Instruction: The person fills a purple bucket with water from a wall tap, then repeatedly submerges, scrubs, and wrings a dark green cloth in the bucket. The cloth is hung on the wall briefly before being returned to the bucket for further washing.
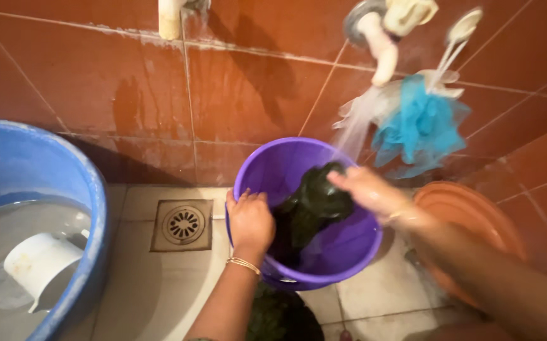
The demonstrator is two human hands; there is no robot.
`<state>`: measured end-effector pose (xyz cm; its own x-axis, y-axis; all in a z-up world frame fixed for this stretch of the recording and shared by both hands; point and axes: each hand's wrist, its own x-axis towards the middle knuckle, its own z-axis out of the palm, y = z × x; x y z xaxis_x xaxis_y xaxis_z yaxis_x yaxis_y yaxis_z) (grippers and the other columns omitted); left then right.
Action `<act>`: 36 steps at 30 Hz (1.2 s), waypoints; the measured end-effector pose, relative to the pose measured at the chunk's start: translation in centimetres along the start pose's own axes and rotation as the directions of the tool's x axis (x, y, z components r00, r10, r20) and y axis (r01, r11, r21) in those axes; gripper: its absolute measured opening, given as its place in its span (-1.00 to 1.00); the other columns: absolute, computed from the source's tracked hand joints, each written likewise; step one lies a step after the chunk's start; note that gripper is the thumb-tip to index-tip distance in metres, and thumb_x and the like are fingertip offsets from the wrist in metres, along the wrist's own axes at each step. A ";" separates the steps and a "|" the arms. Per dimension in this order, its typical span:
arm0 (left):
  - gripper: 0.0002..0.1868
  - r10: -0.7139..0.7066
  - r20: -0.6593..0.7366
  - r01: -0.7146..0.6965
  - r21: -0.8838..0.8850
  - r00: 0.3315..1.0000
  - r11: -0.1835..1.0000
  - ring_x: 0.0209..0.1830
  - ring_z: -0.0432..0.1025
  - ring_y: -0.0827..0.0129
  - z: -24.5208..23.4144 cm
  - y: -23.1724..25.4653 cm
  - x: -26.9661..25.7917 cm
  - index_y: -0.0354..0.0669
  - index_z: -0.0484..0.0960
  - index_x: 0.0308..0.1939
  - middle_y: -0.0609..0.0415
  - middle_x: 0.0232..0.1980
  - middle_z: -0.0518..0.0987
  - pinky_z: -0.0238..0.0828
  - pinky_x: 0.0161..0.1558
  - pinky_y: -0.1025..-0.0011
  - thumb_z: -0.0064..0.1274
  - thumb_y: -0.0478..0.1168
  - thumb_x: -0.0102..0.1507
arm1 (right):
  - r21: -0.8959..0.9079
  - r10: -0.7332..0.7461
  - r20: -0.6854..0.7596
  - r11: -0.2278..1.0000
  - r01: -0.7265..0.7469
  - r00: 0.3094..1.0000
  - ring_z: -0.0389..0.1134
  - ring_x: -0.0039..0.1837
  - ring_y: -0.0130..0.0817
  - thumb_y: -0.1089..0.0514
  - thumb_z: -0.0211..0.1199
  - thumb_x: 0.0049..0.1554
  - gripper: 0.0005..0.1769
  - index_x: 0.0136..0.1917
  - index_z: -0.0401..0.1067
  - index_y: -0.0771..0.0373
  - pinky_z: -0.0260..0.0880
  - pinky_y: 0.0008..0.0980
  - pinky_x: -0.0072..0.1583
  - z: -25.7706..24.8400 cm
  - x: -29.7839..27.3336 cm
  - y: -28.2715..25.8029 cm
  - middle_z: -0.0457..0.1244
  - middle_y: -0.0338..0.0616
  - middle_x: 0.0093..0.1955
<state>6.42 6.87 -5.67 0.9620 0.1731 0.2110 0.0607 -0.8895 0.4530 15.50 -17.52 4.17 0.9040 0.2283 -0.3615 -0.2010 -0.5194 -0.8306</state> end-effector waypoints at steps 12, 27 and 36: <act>-0.65 0.023 -0.013 -0.022 0.067 1.000 0.998 0.33 0.40 0.14 -0.9 0.4 -0.3 -0.19 0.68 -0.04 -0.07 0.05 0.67 -0.13 0.46 -0.07 -0.04 -0.30 0.12 | -0.409 -0.608 0.414 0.540 0.735 0.678 0.06 0.56 -0.15 0.38 0.39 -0.09 0.00 0.56 0.06 0.33 0.10 -0.22 0.46 -2.2 -4.6 -8.8 0.04 0.09 0.58; -0.70 0.045 -0.118 -0.059 -0.116 0.992 0.991 0.27 0.43 0.00 -1.1 0.2 -0.2 -0.26 0.68 -0.12 -0.18 0.04 0.67 -0.09 0.44 -0.15 0.03 -0.26 0.10 | -0.557 -0.331 0.609 0.468 0.686 0.720 0.10 0.50 -0.01 -0.08 0.06 0.20 -0.38 0.48 0.25 0.14 0.04 0.00 0.44 20.3 15.1 21.0 0.14 0.10 0.48; -0.65 0.048 -0.025 -0.051 -0.109 0.999 0.993 0.30 0.38 -0.02 -1.5 0.2 0.1 -0.31 0.66 -0.12 -0.19 0.06 0.64 -0.18 0.44 -0.16 0.07 -0.19 0.07 | -0.665 -0.605 0.592 0.007 0.747 0.532 0.05 0.55 0.28 -0.27 0.08 0.08 -0.20 0.41 0.33 0.29 -0.01 0.19 0.43 21.5 14.8 23.1 0.13 0.25 0.48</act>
<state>6.11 7.34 -4.32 0.9569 0.1405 0.2541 -0.0173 -0.8459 0.5330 16.11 -8.46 -29.44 0.3796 0.9232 0.0598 0.9247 -0.3805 0.0058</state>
